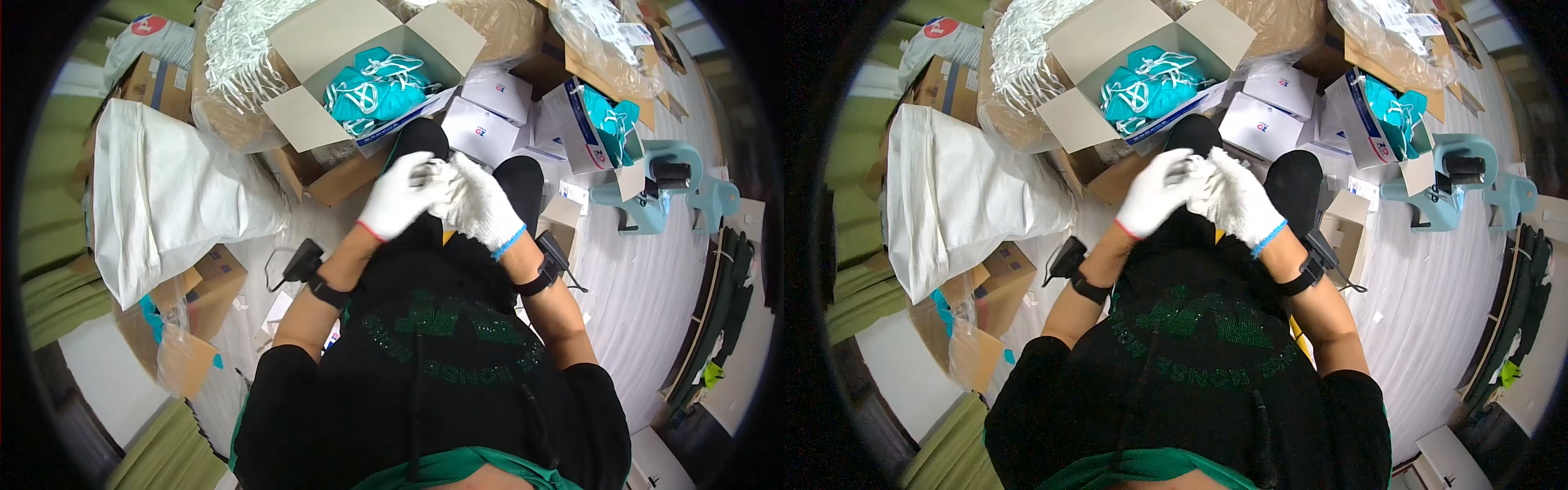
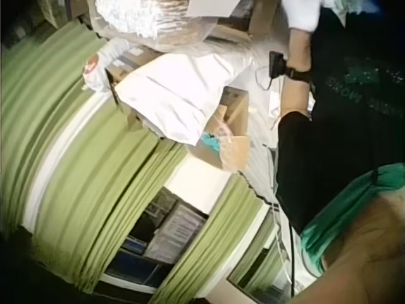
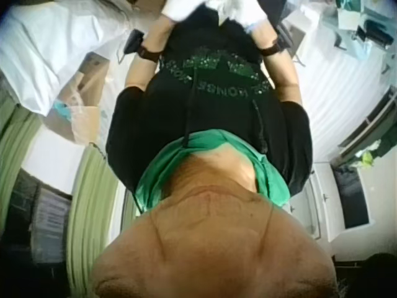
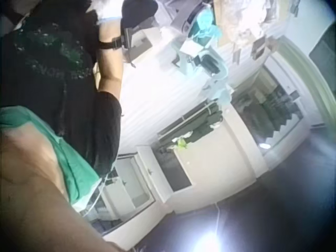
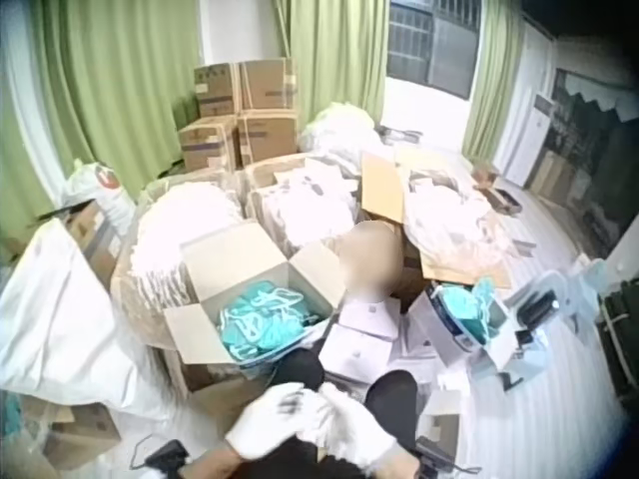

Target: Assembling medical face masks by attaching elastic straps to the mask bodies.

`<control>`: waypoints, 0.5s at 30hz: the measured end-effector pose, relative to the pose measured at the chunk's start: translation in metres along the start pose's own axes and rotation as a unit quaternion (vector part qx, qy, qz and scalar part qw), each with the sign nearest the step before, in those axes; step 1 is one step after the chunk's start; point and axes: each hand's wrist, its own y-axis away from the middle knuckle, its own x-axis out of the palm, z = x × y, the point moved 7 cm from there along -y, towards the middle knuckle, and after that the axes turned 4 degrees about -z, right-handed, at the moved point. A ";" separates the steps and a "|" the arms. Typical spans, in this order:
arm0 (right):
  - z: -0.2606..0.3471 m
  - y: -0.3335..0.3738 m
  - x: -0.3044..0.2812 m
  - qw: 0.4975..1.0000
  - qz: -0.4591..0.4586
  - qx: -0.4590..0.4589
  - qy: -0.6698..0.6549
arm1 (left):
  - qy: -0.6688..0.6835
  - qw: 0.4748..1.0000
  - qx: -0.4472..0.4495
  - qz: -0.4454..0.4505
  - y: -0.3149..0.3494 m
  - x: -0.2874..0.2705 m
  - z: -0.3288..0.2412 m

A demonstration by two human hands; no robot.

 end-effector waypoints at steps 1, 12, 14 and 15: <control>-0.001 -0.002 0.008 0.998 -0.014 -0.016 -0.052 | -0.180 0.983 0.024 0.009 -0.002 0.012 -0.021; -0.005 0.019 0.038 0.996 0.005 -0.019 -0.092 | -0.362 0.927 0.026 -0.093 -0.017 0.038 0.022; -0.014 0.008 0.005 0.997 0.004 -0.050 -0.066 | -0.456 0.881 0.085 -0.097 -0.011 0.048 0.017; -0.020 0.001 -0.013 0.997 -0.011 -0.072 -0.034 | -0.408 0.889 0.147 -0.146 -0.005 0.042 0.019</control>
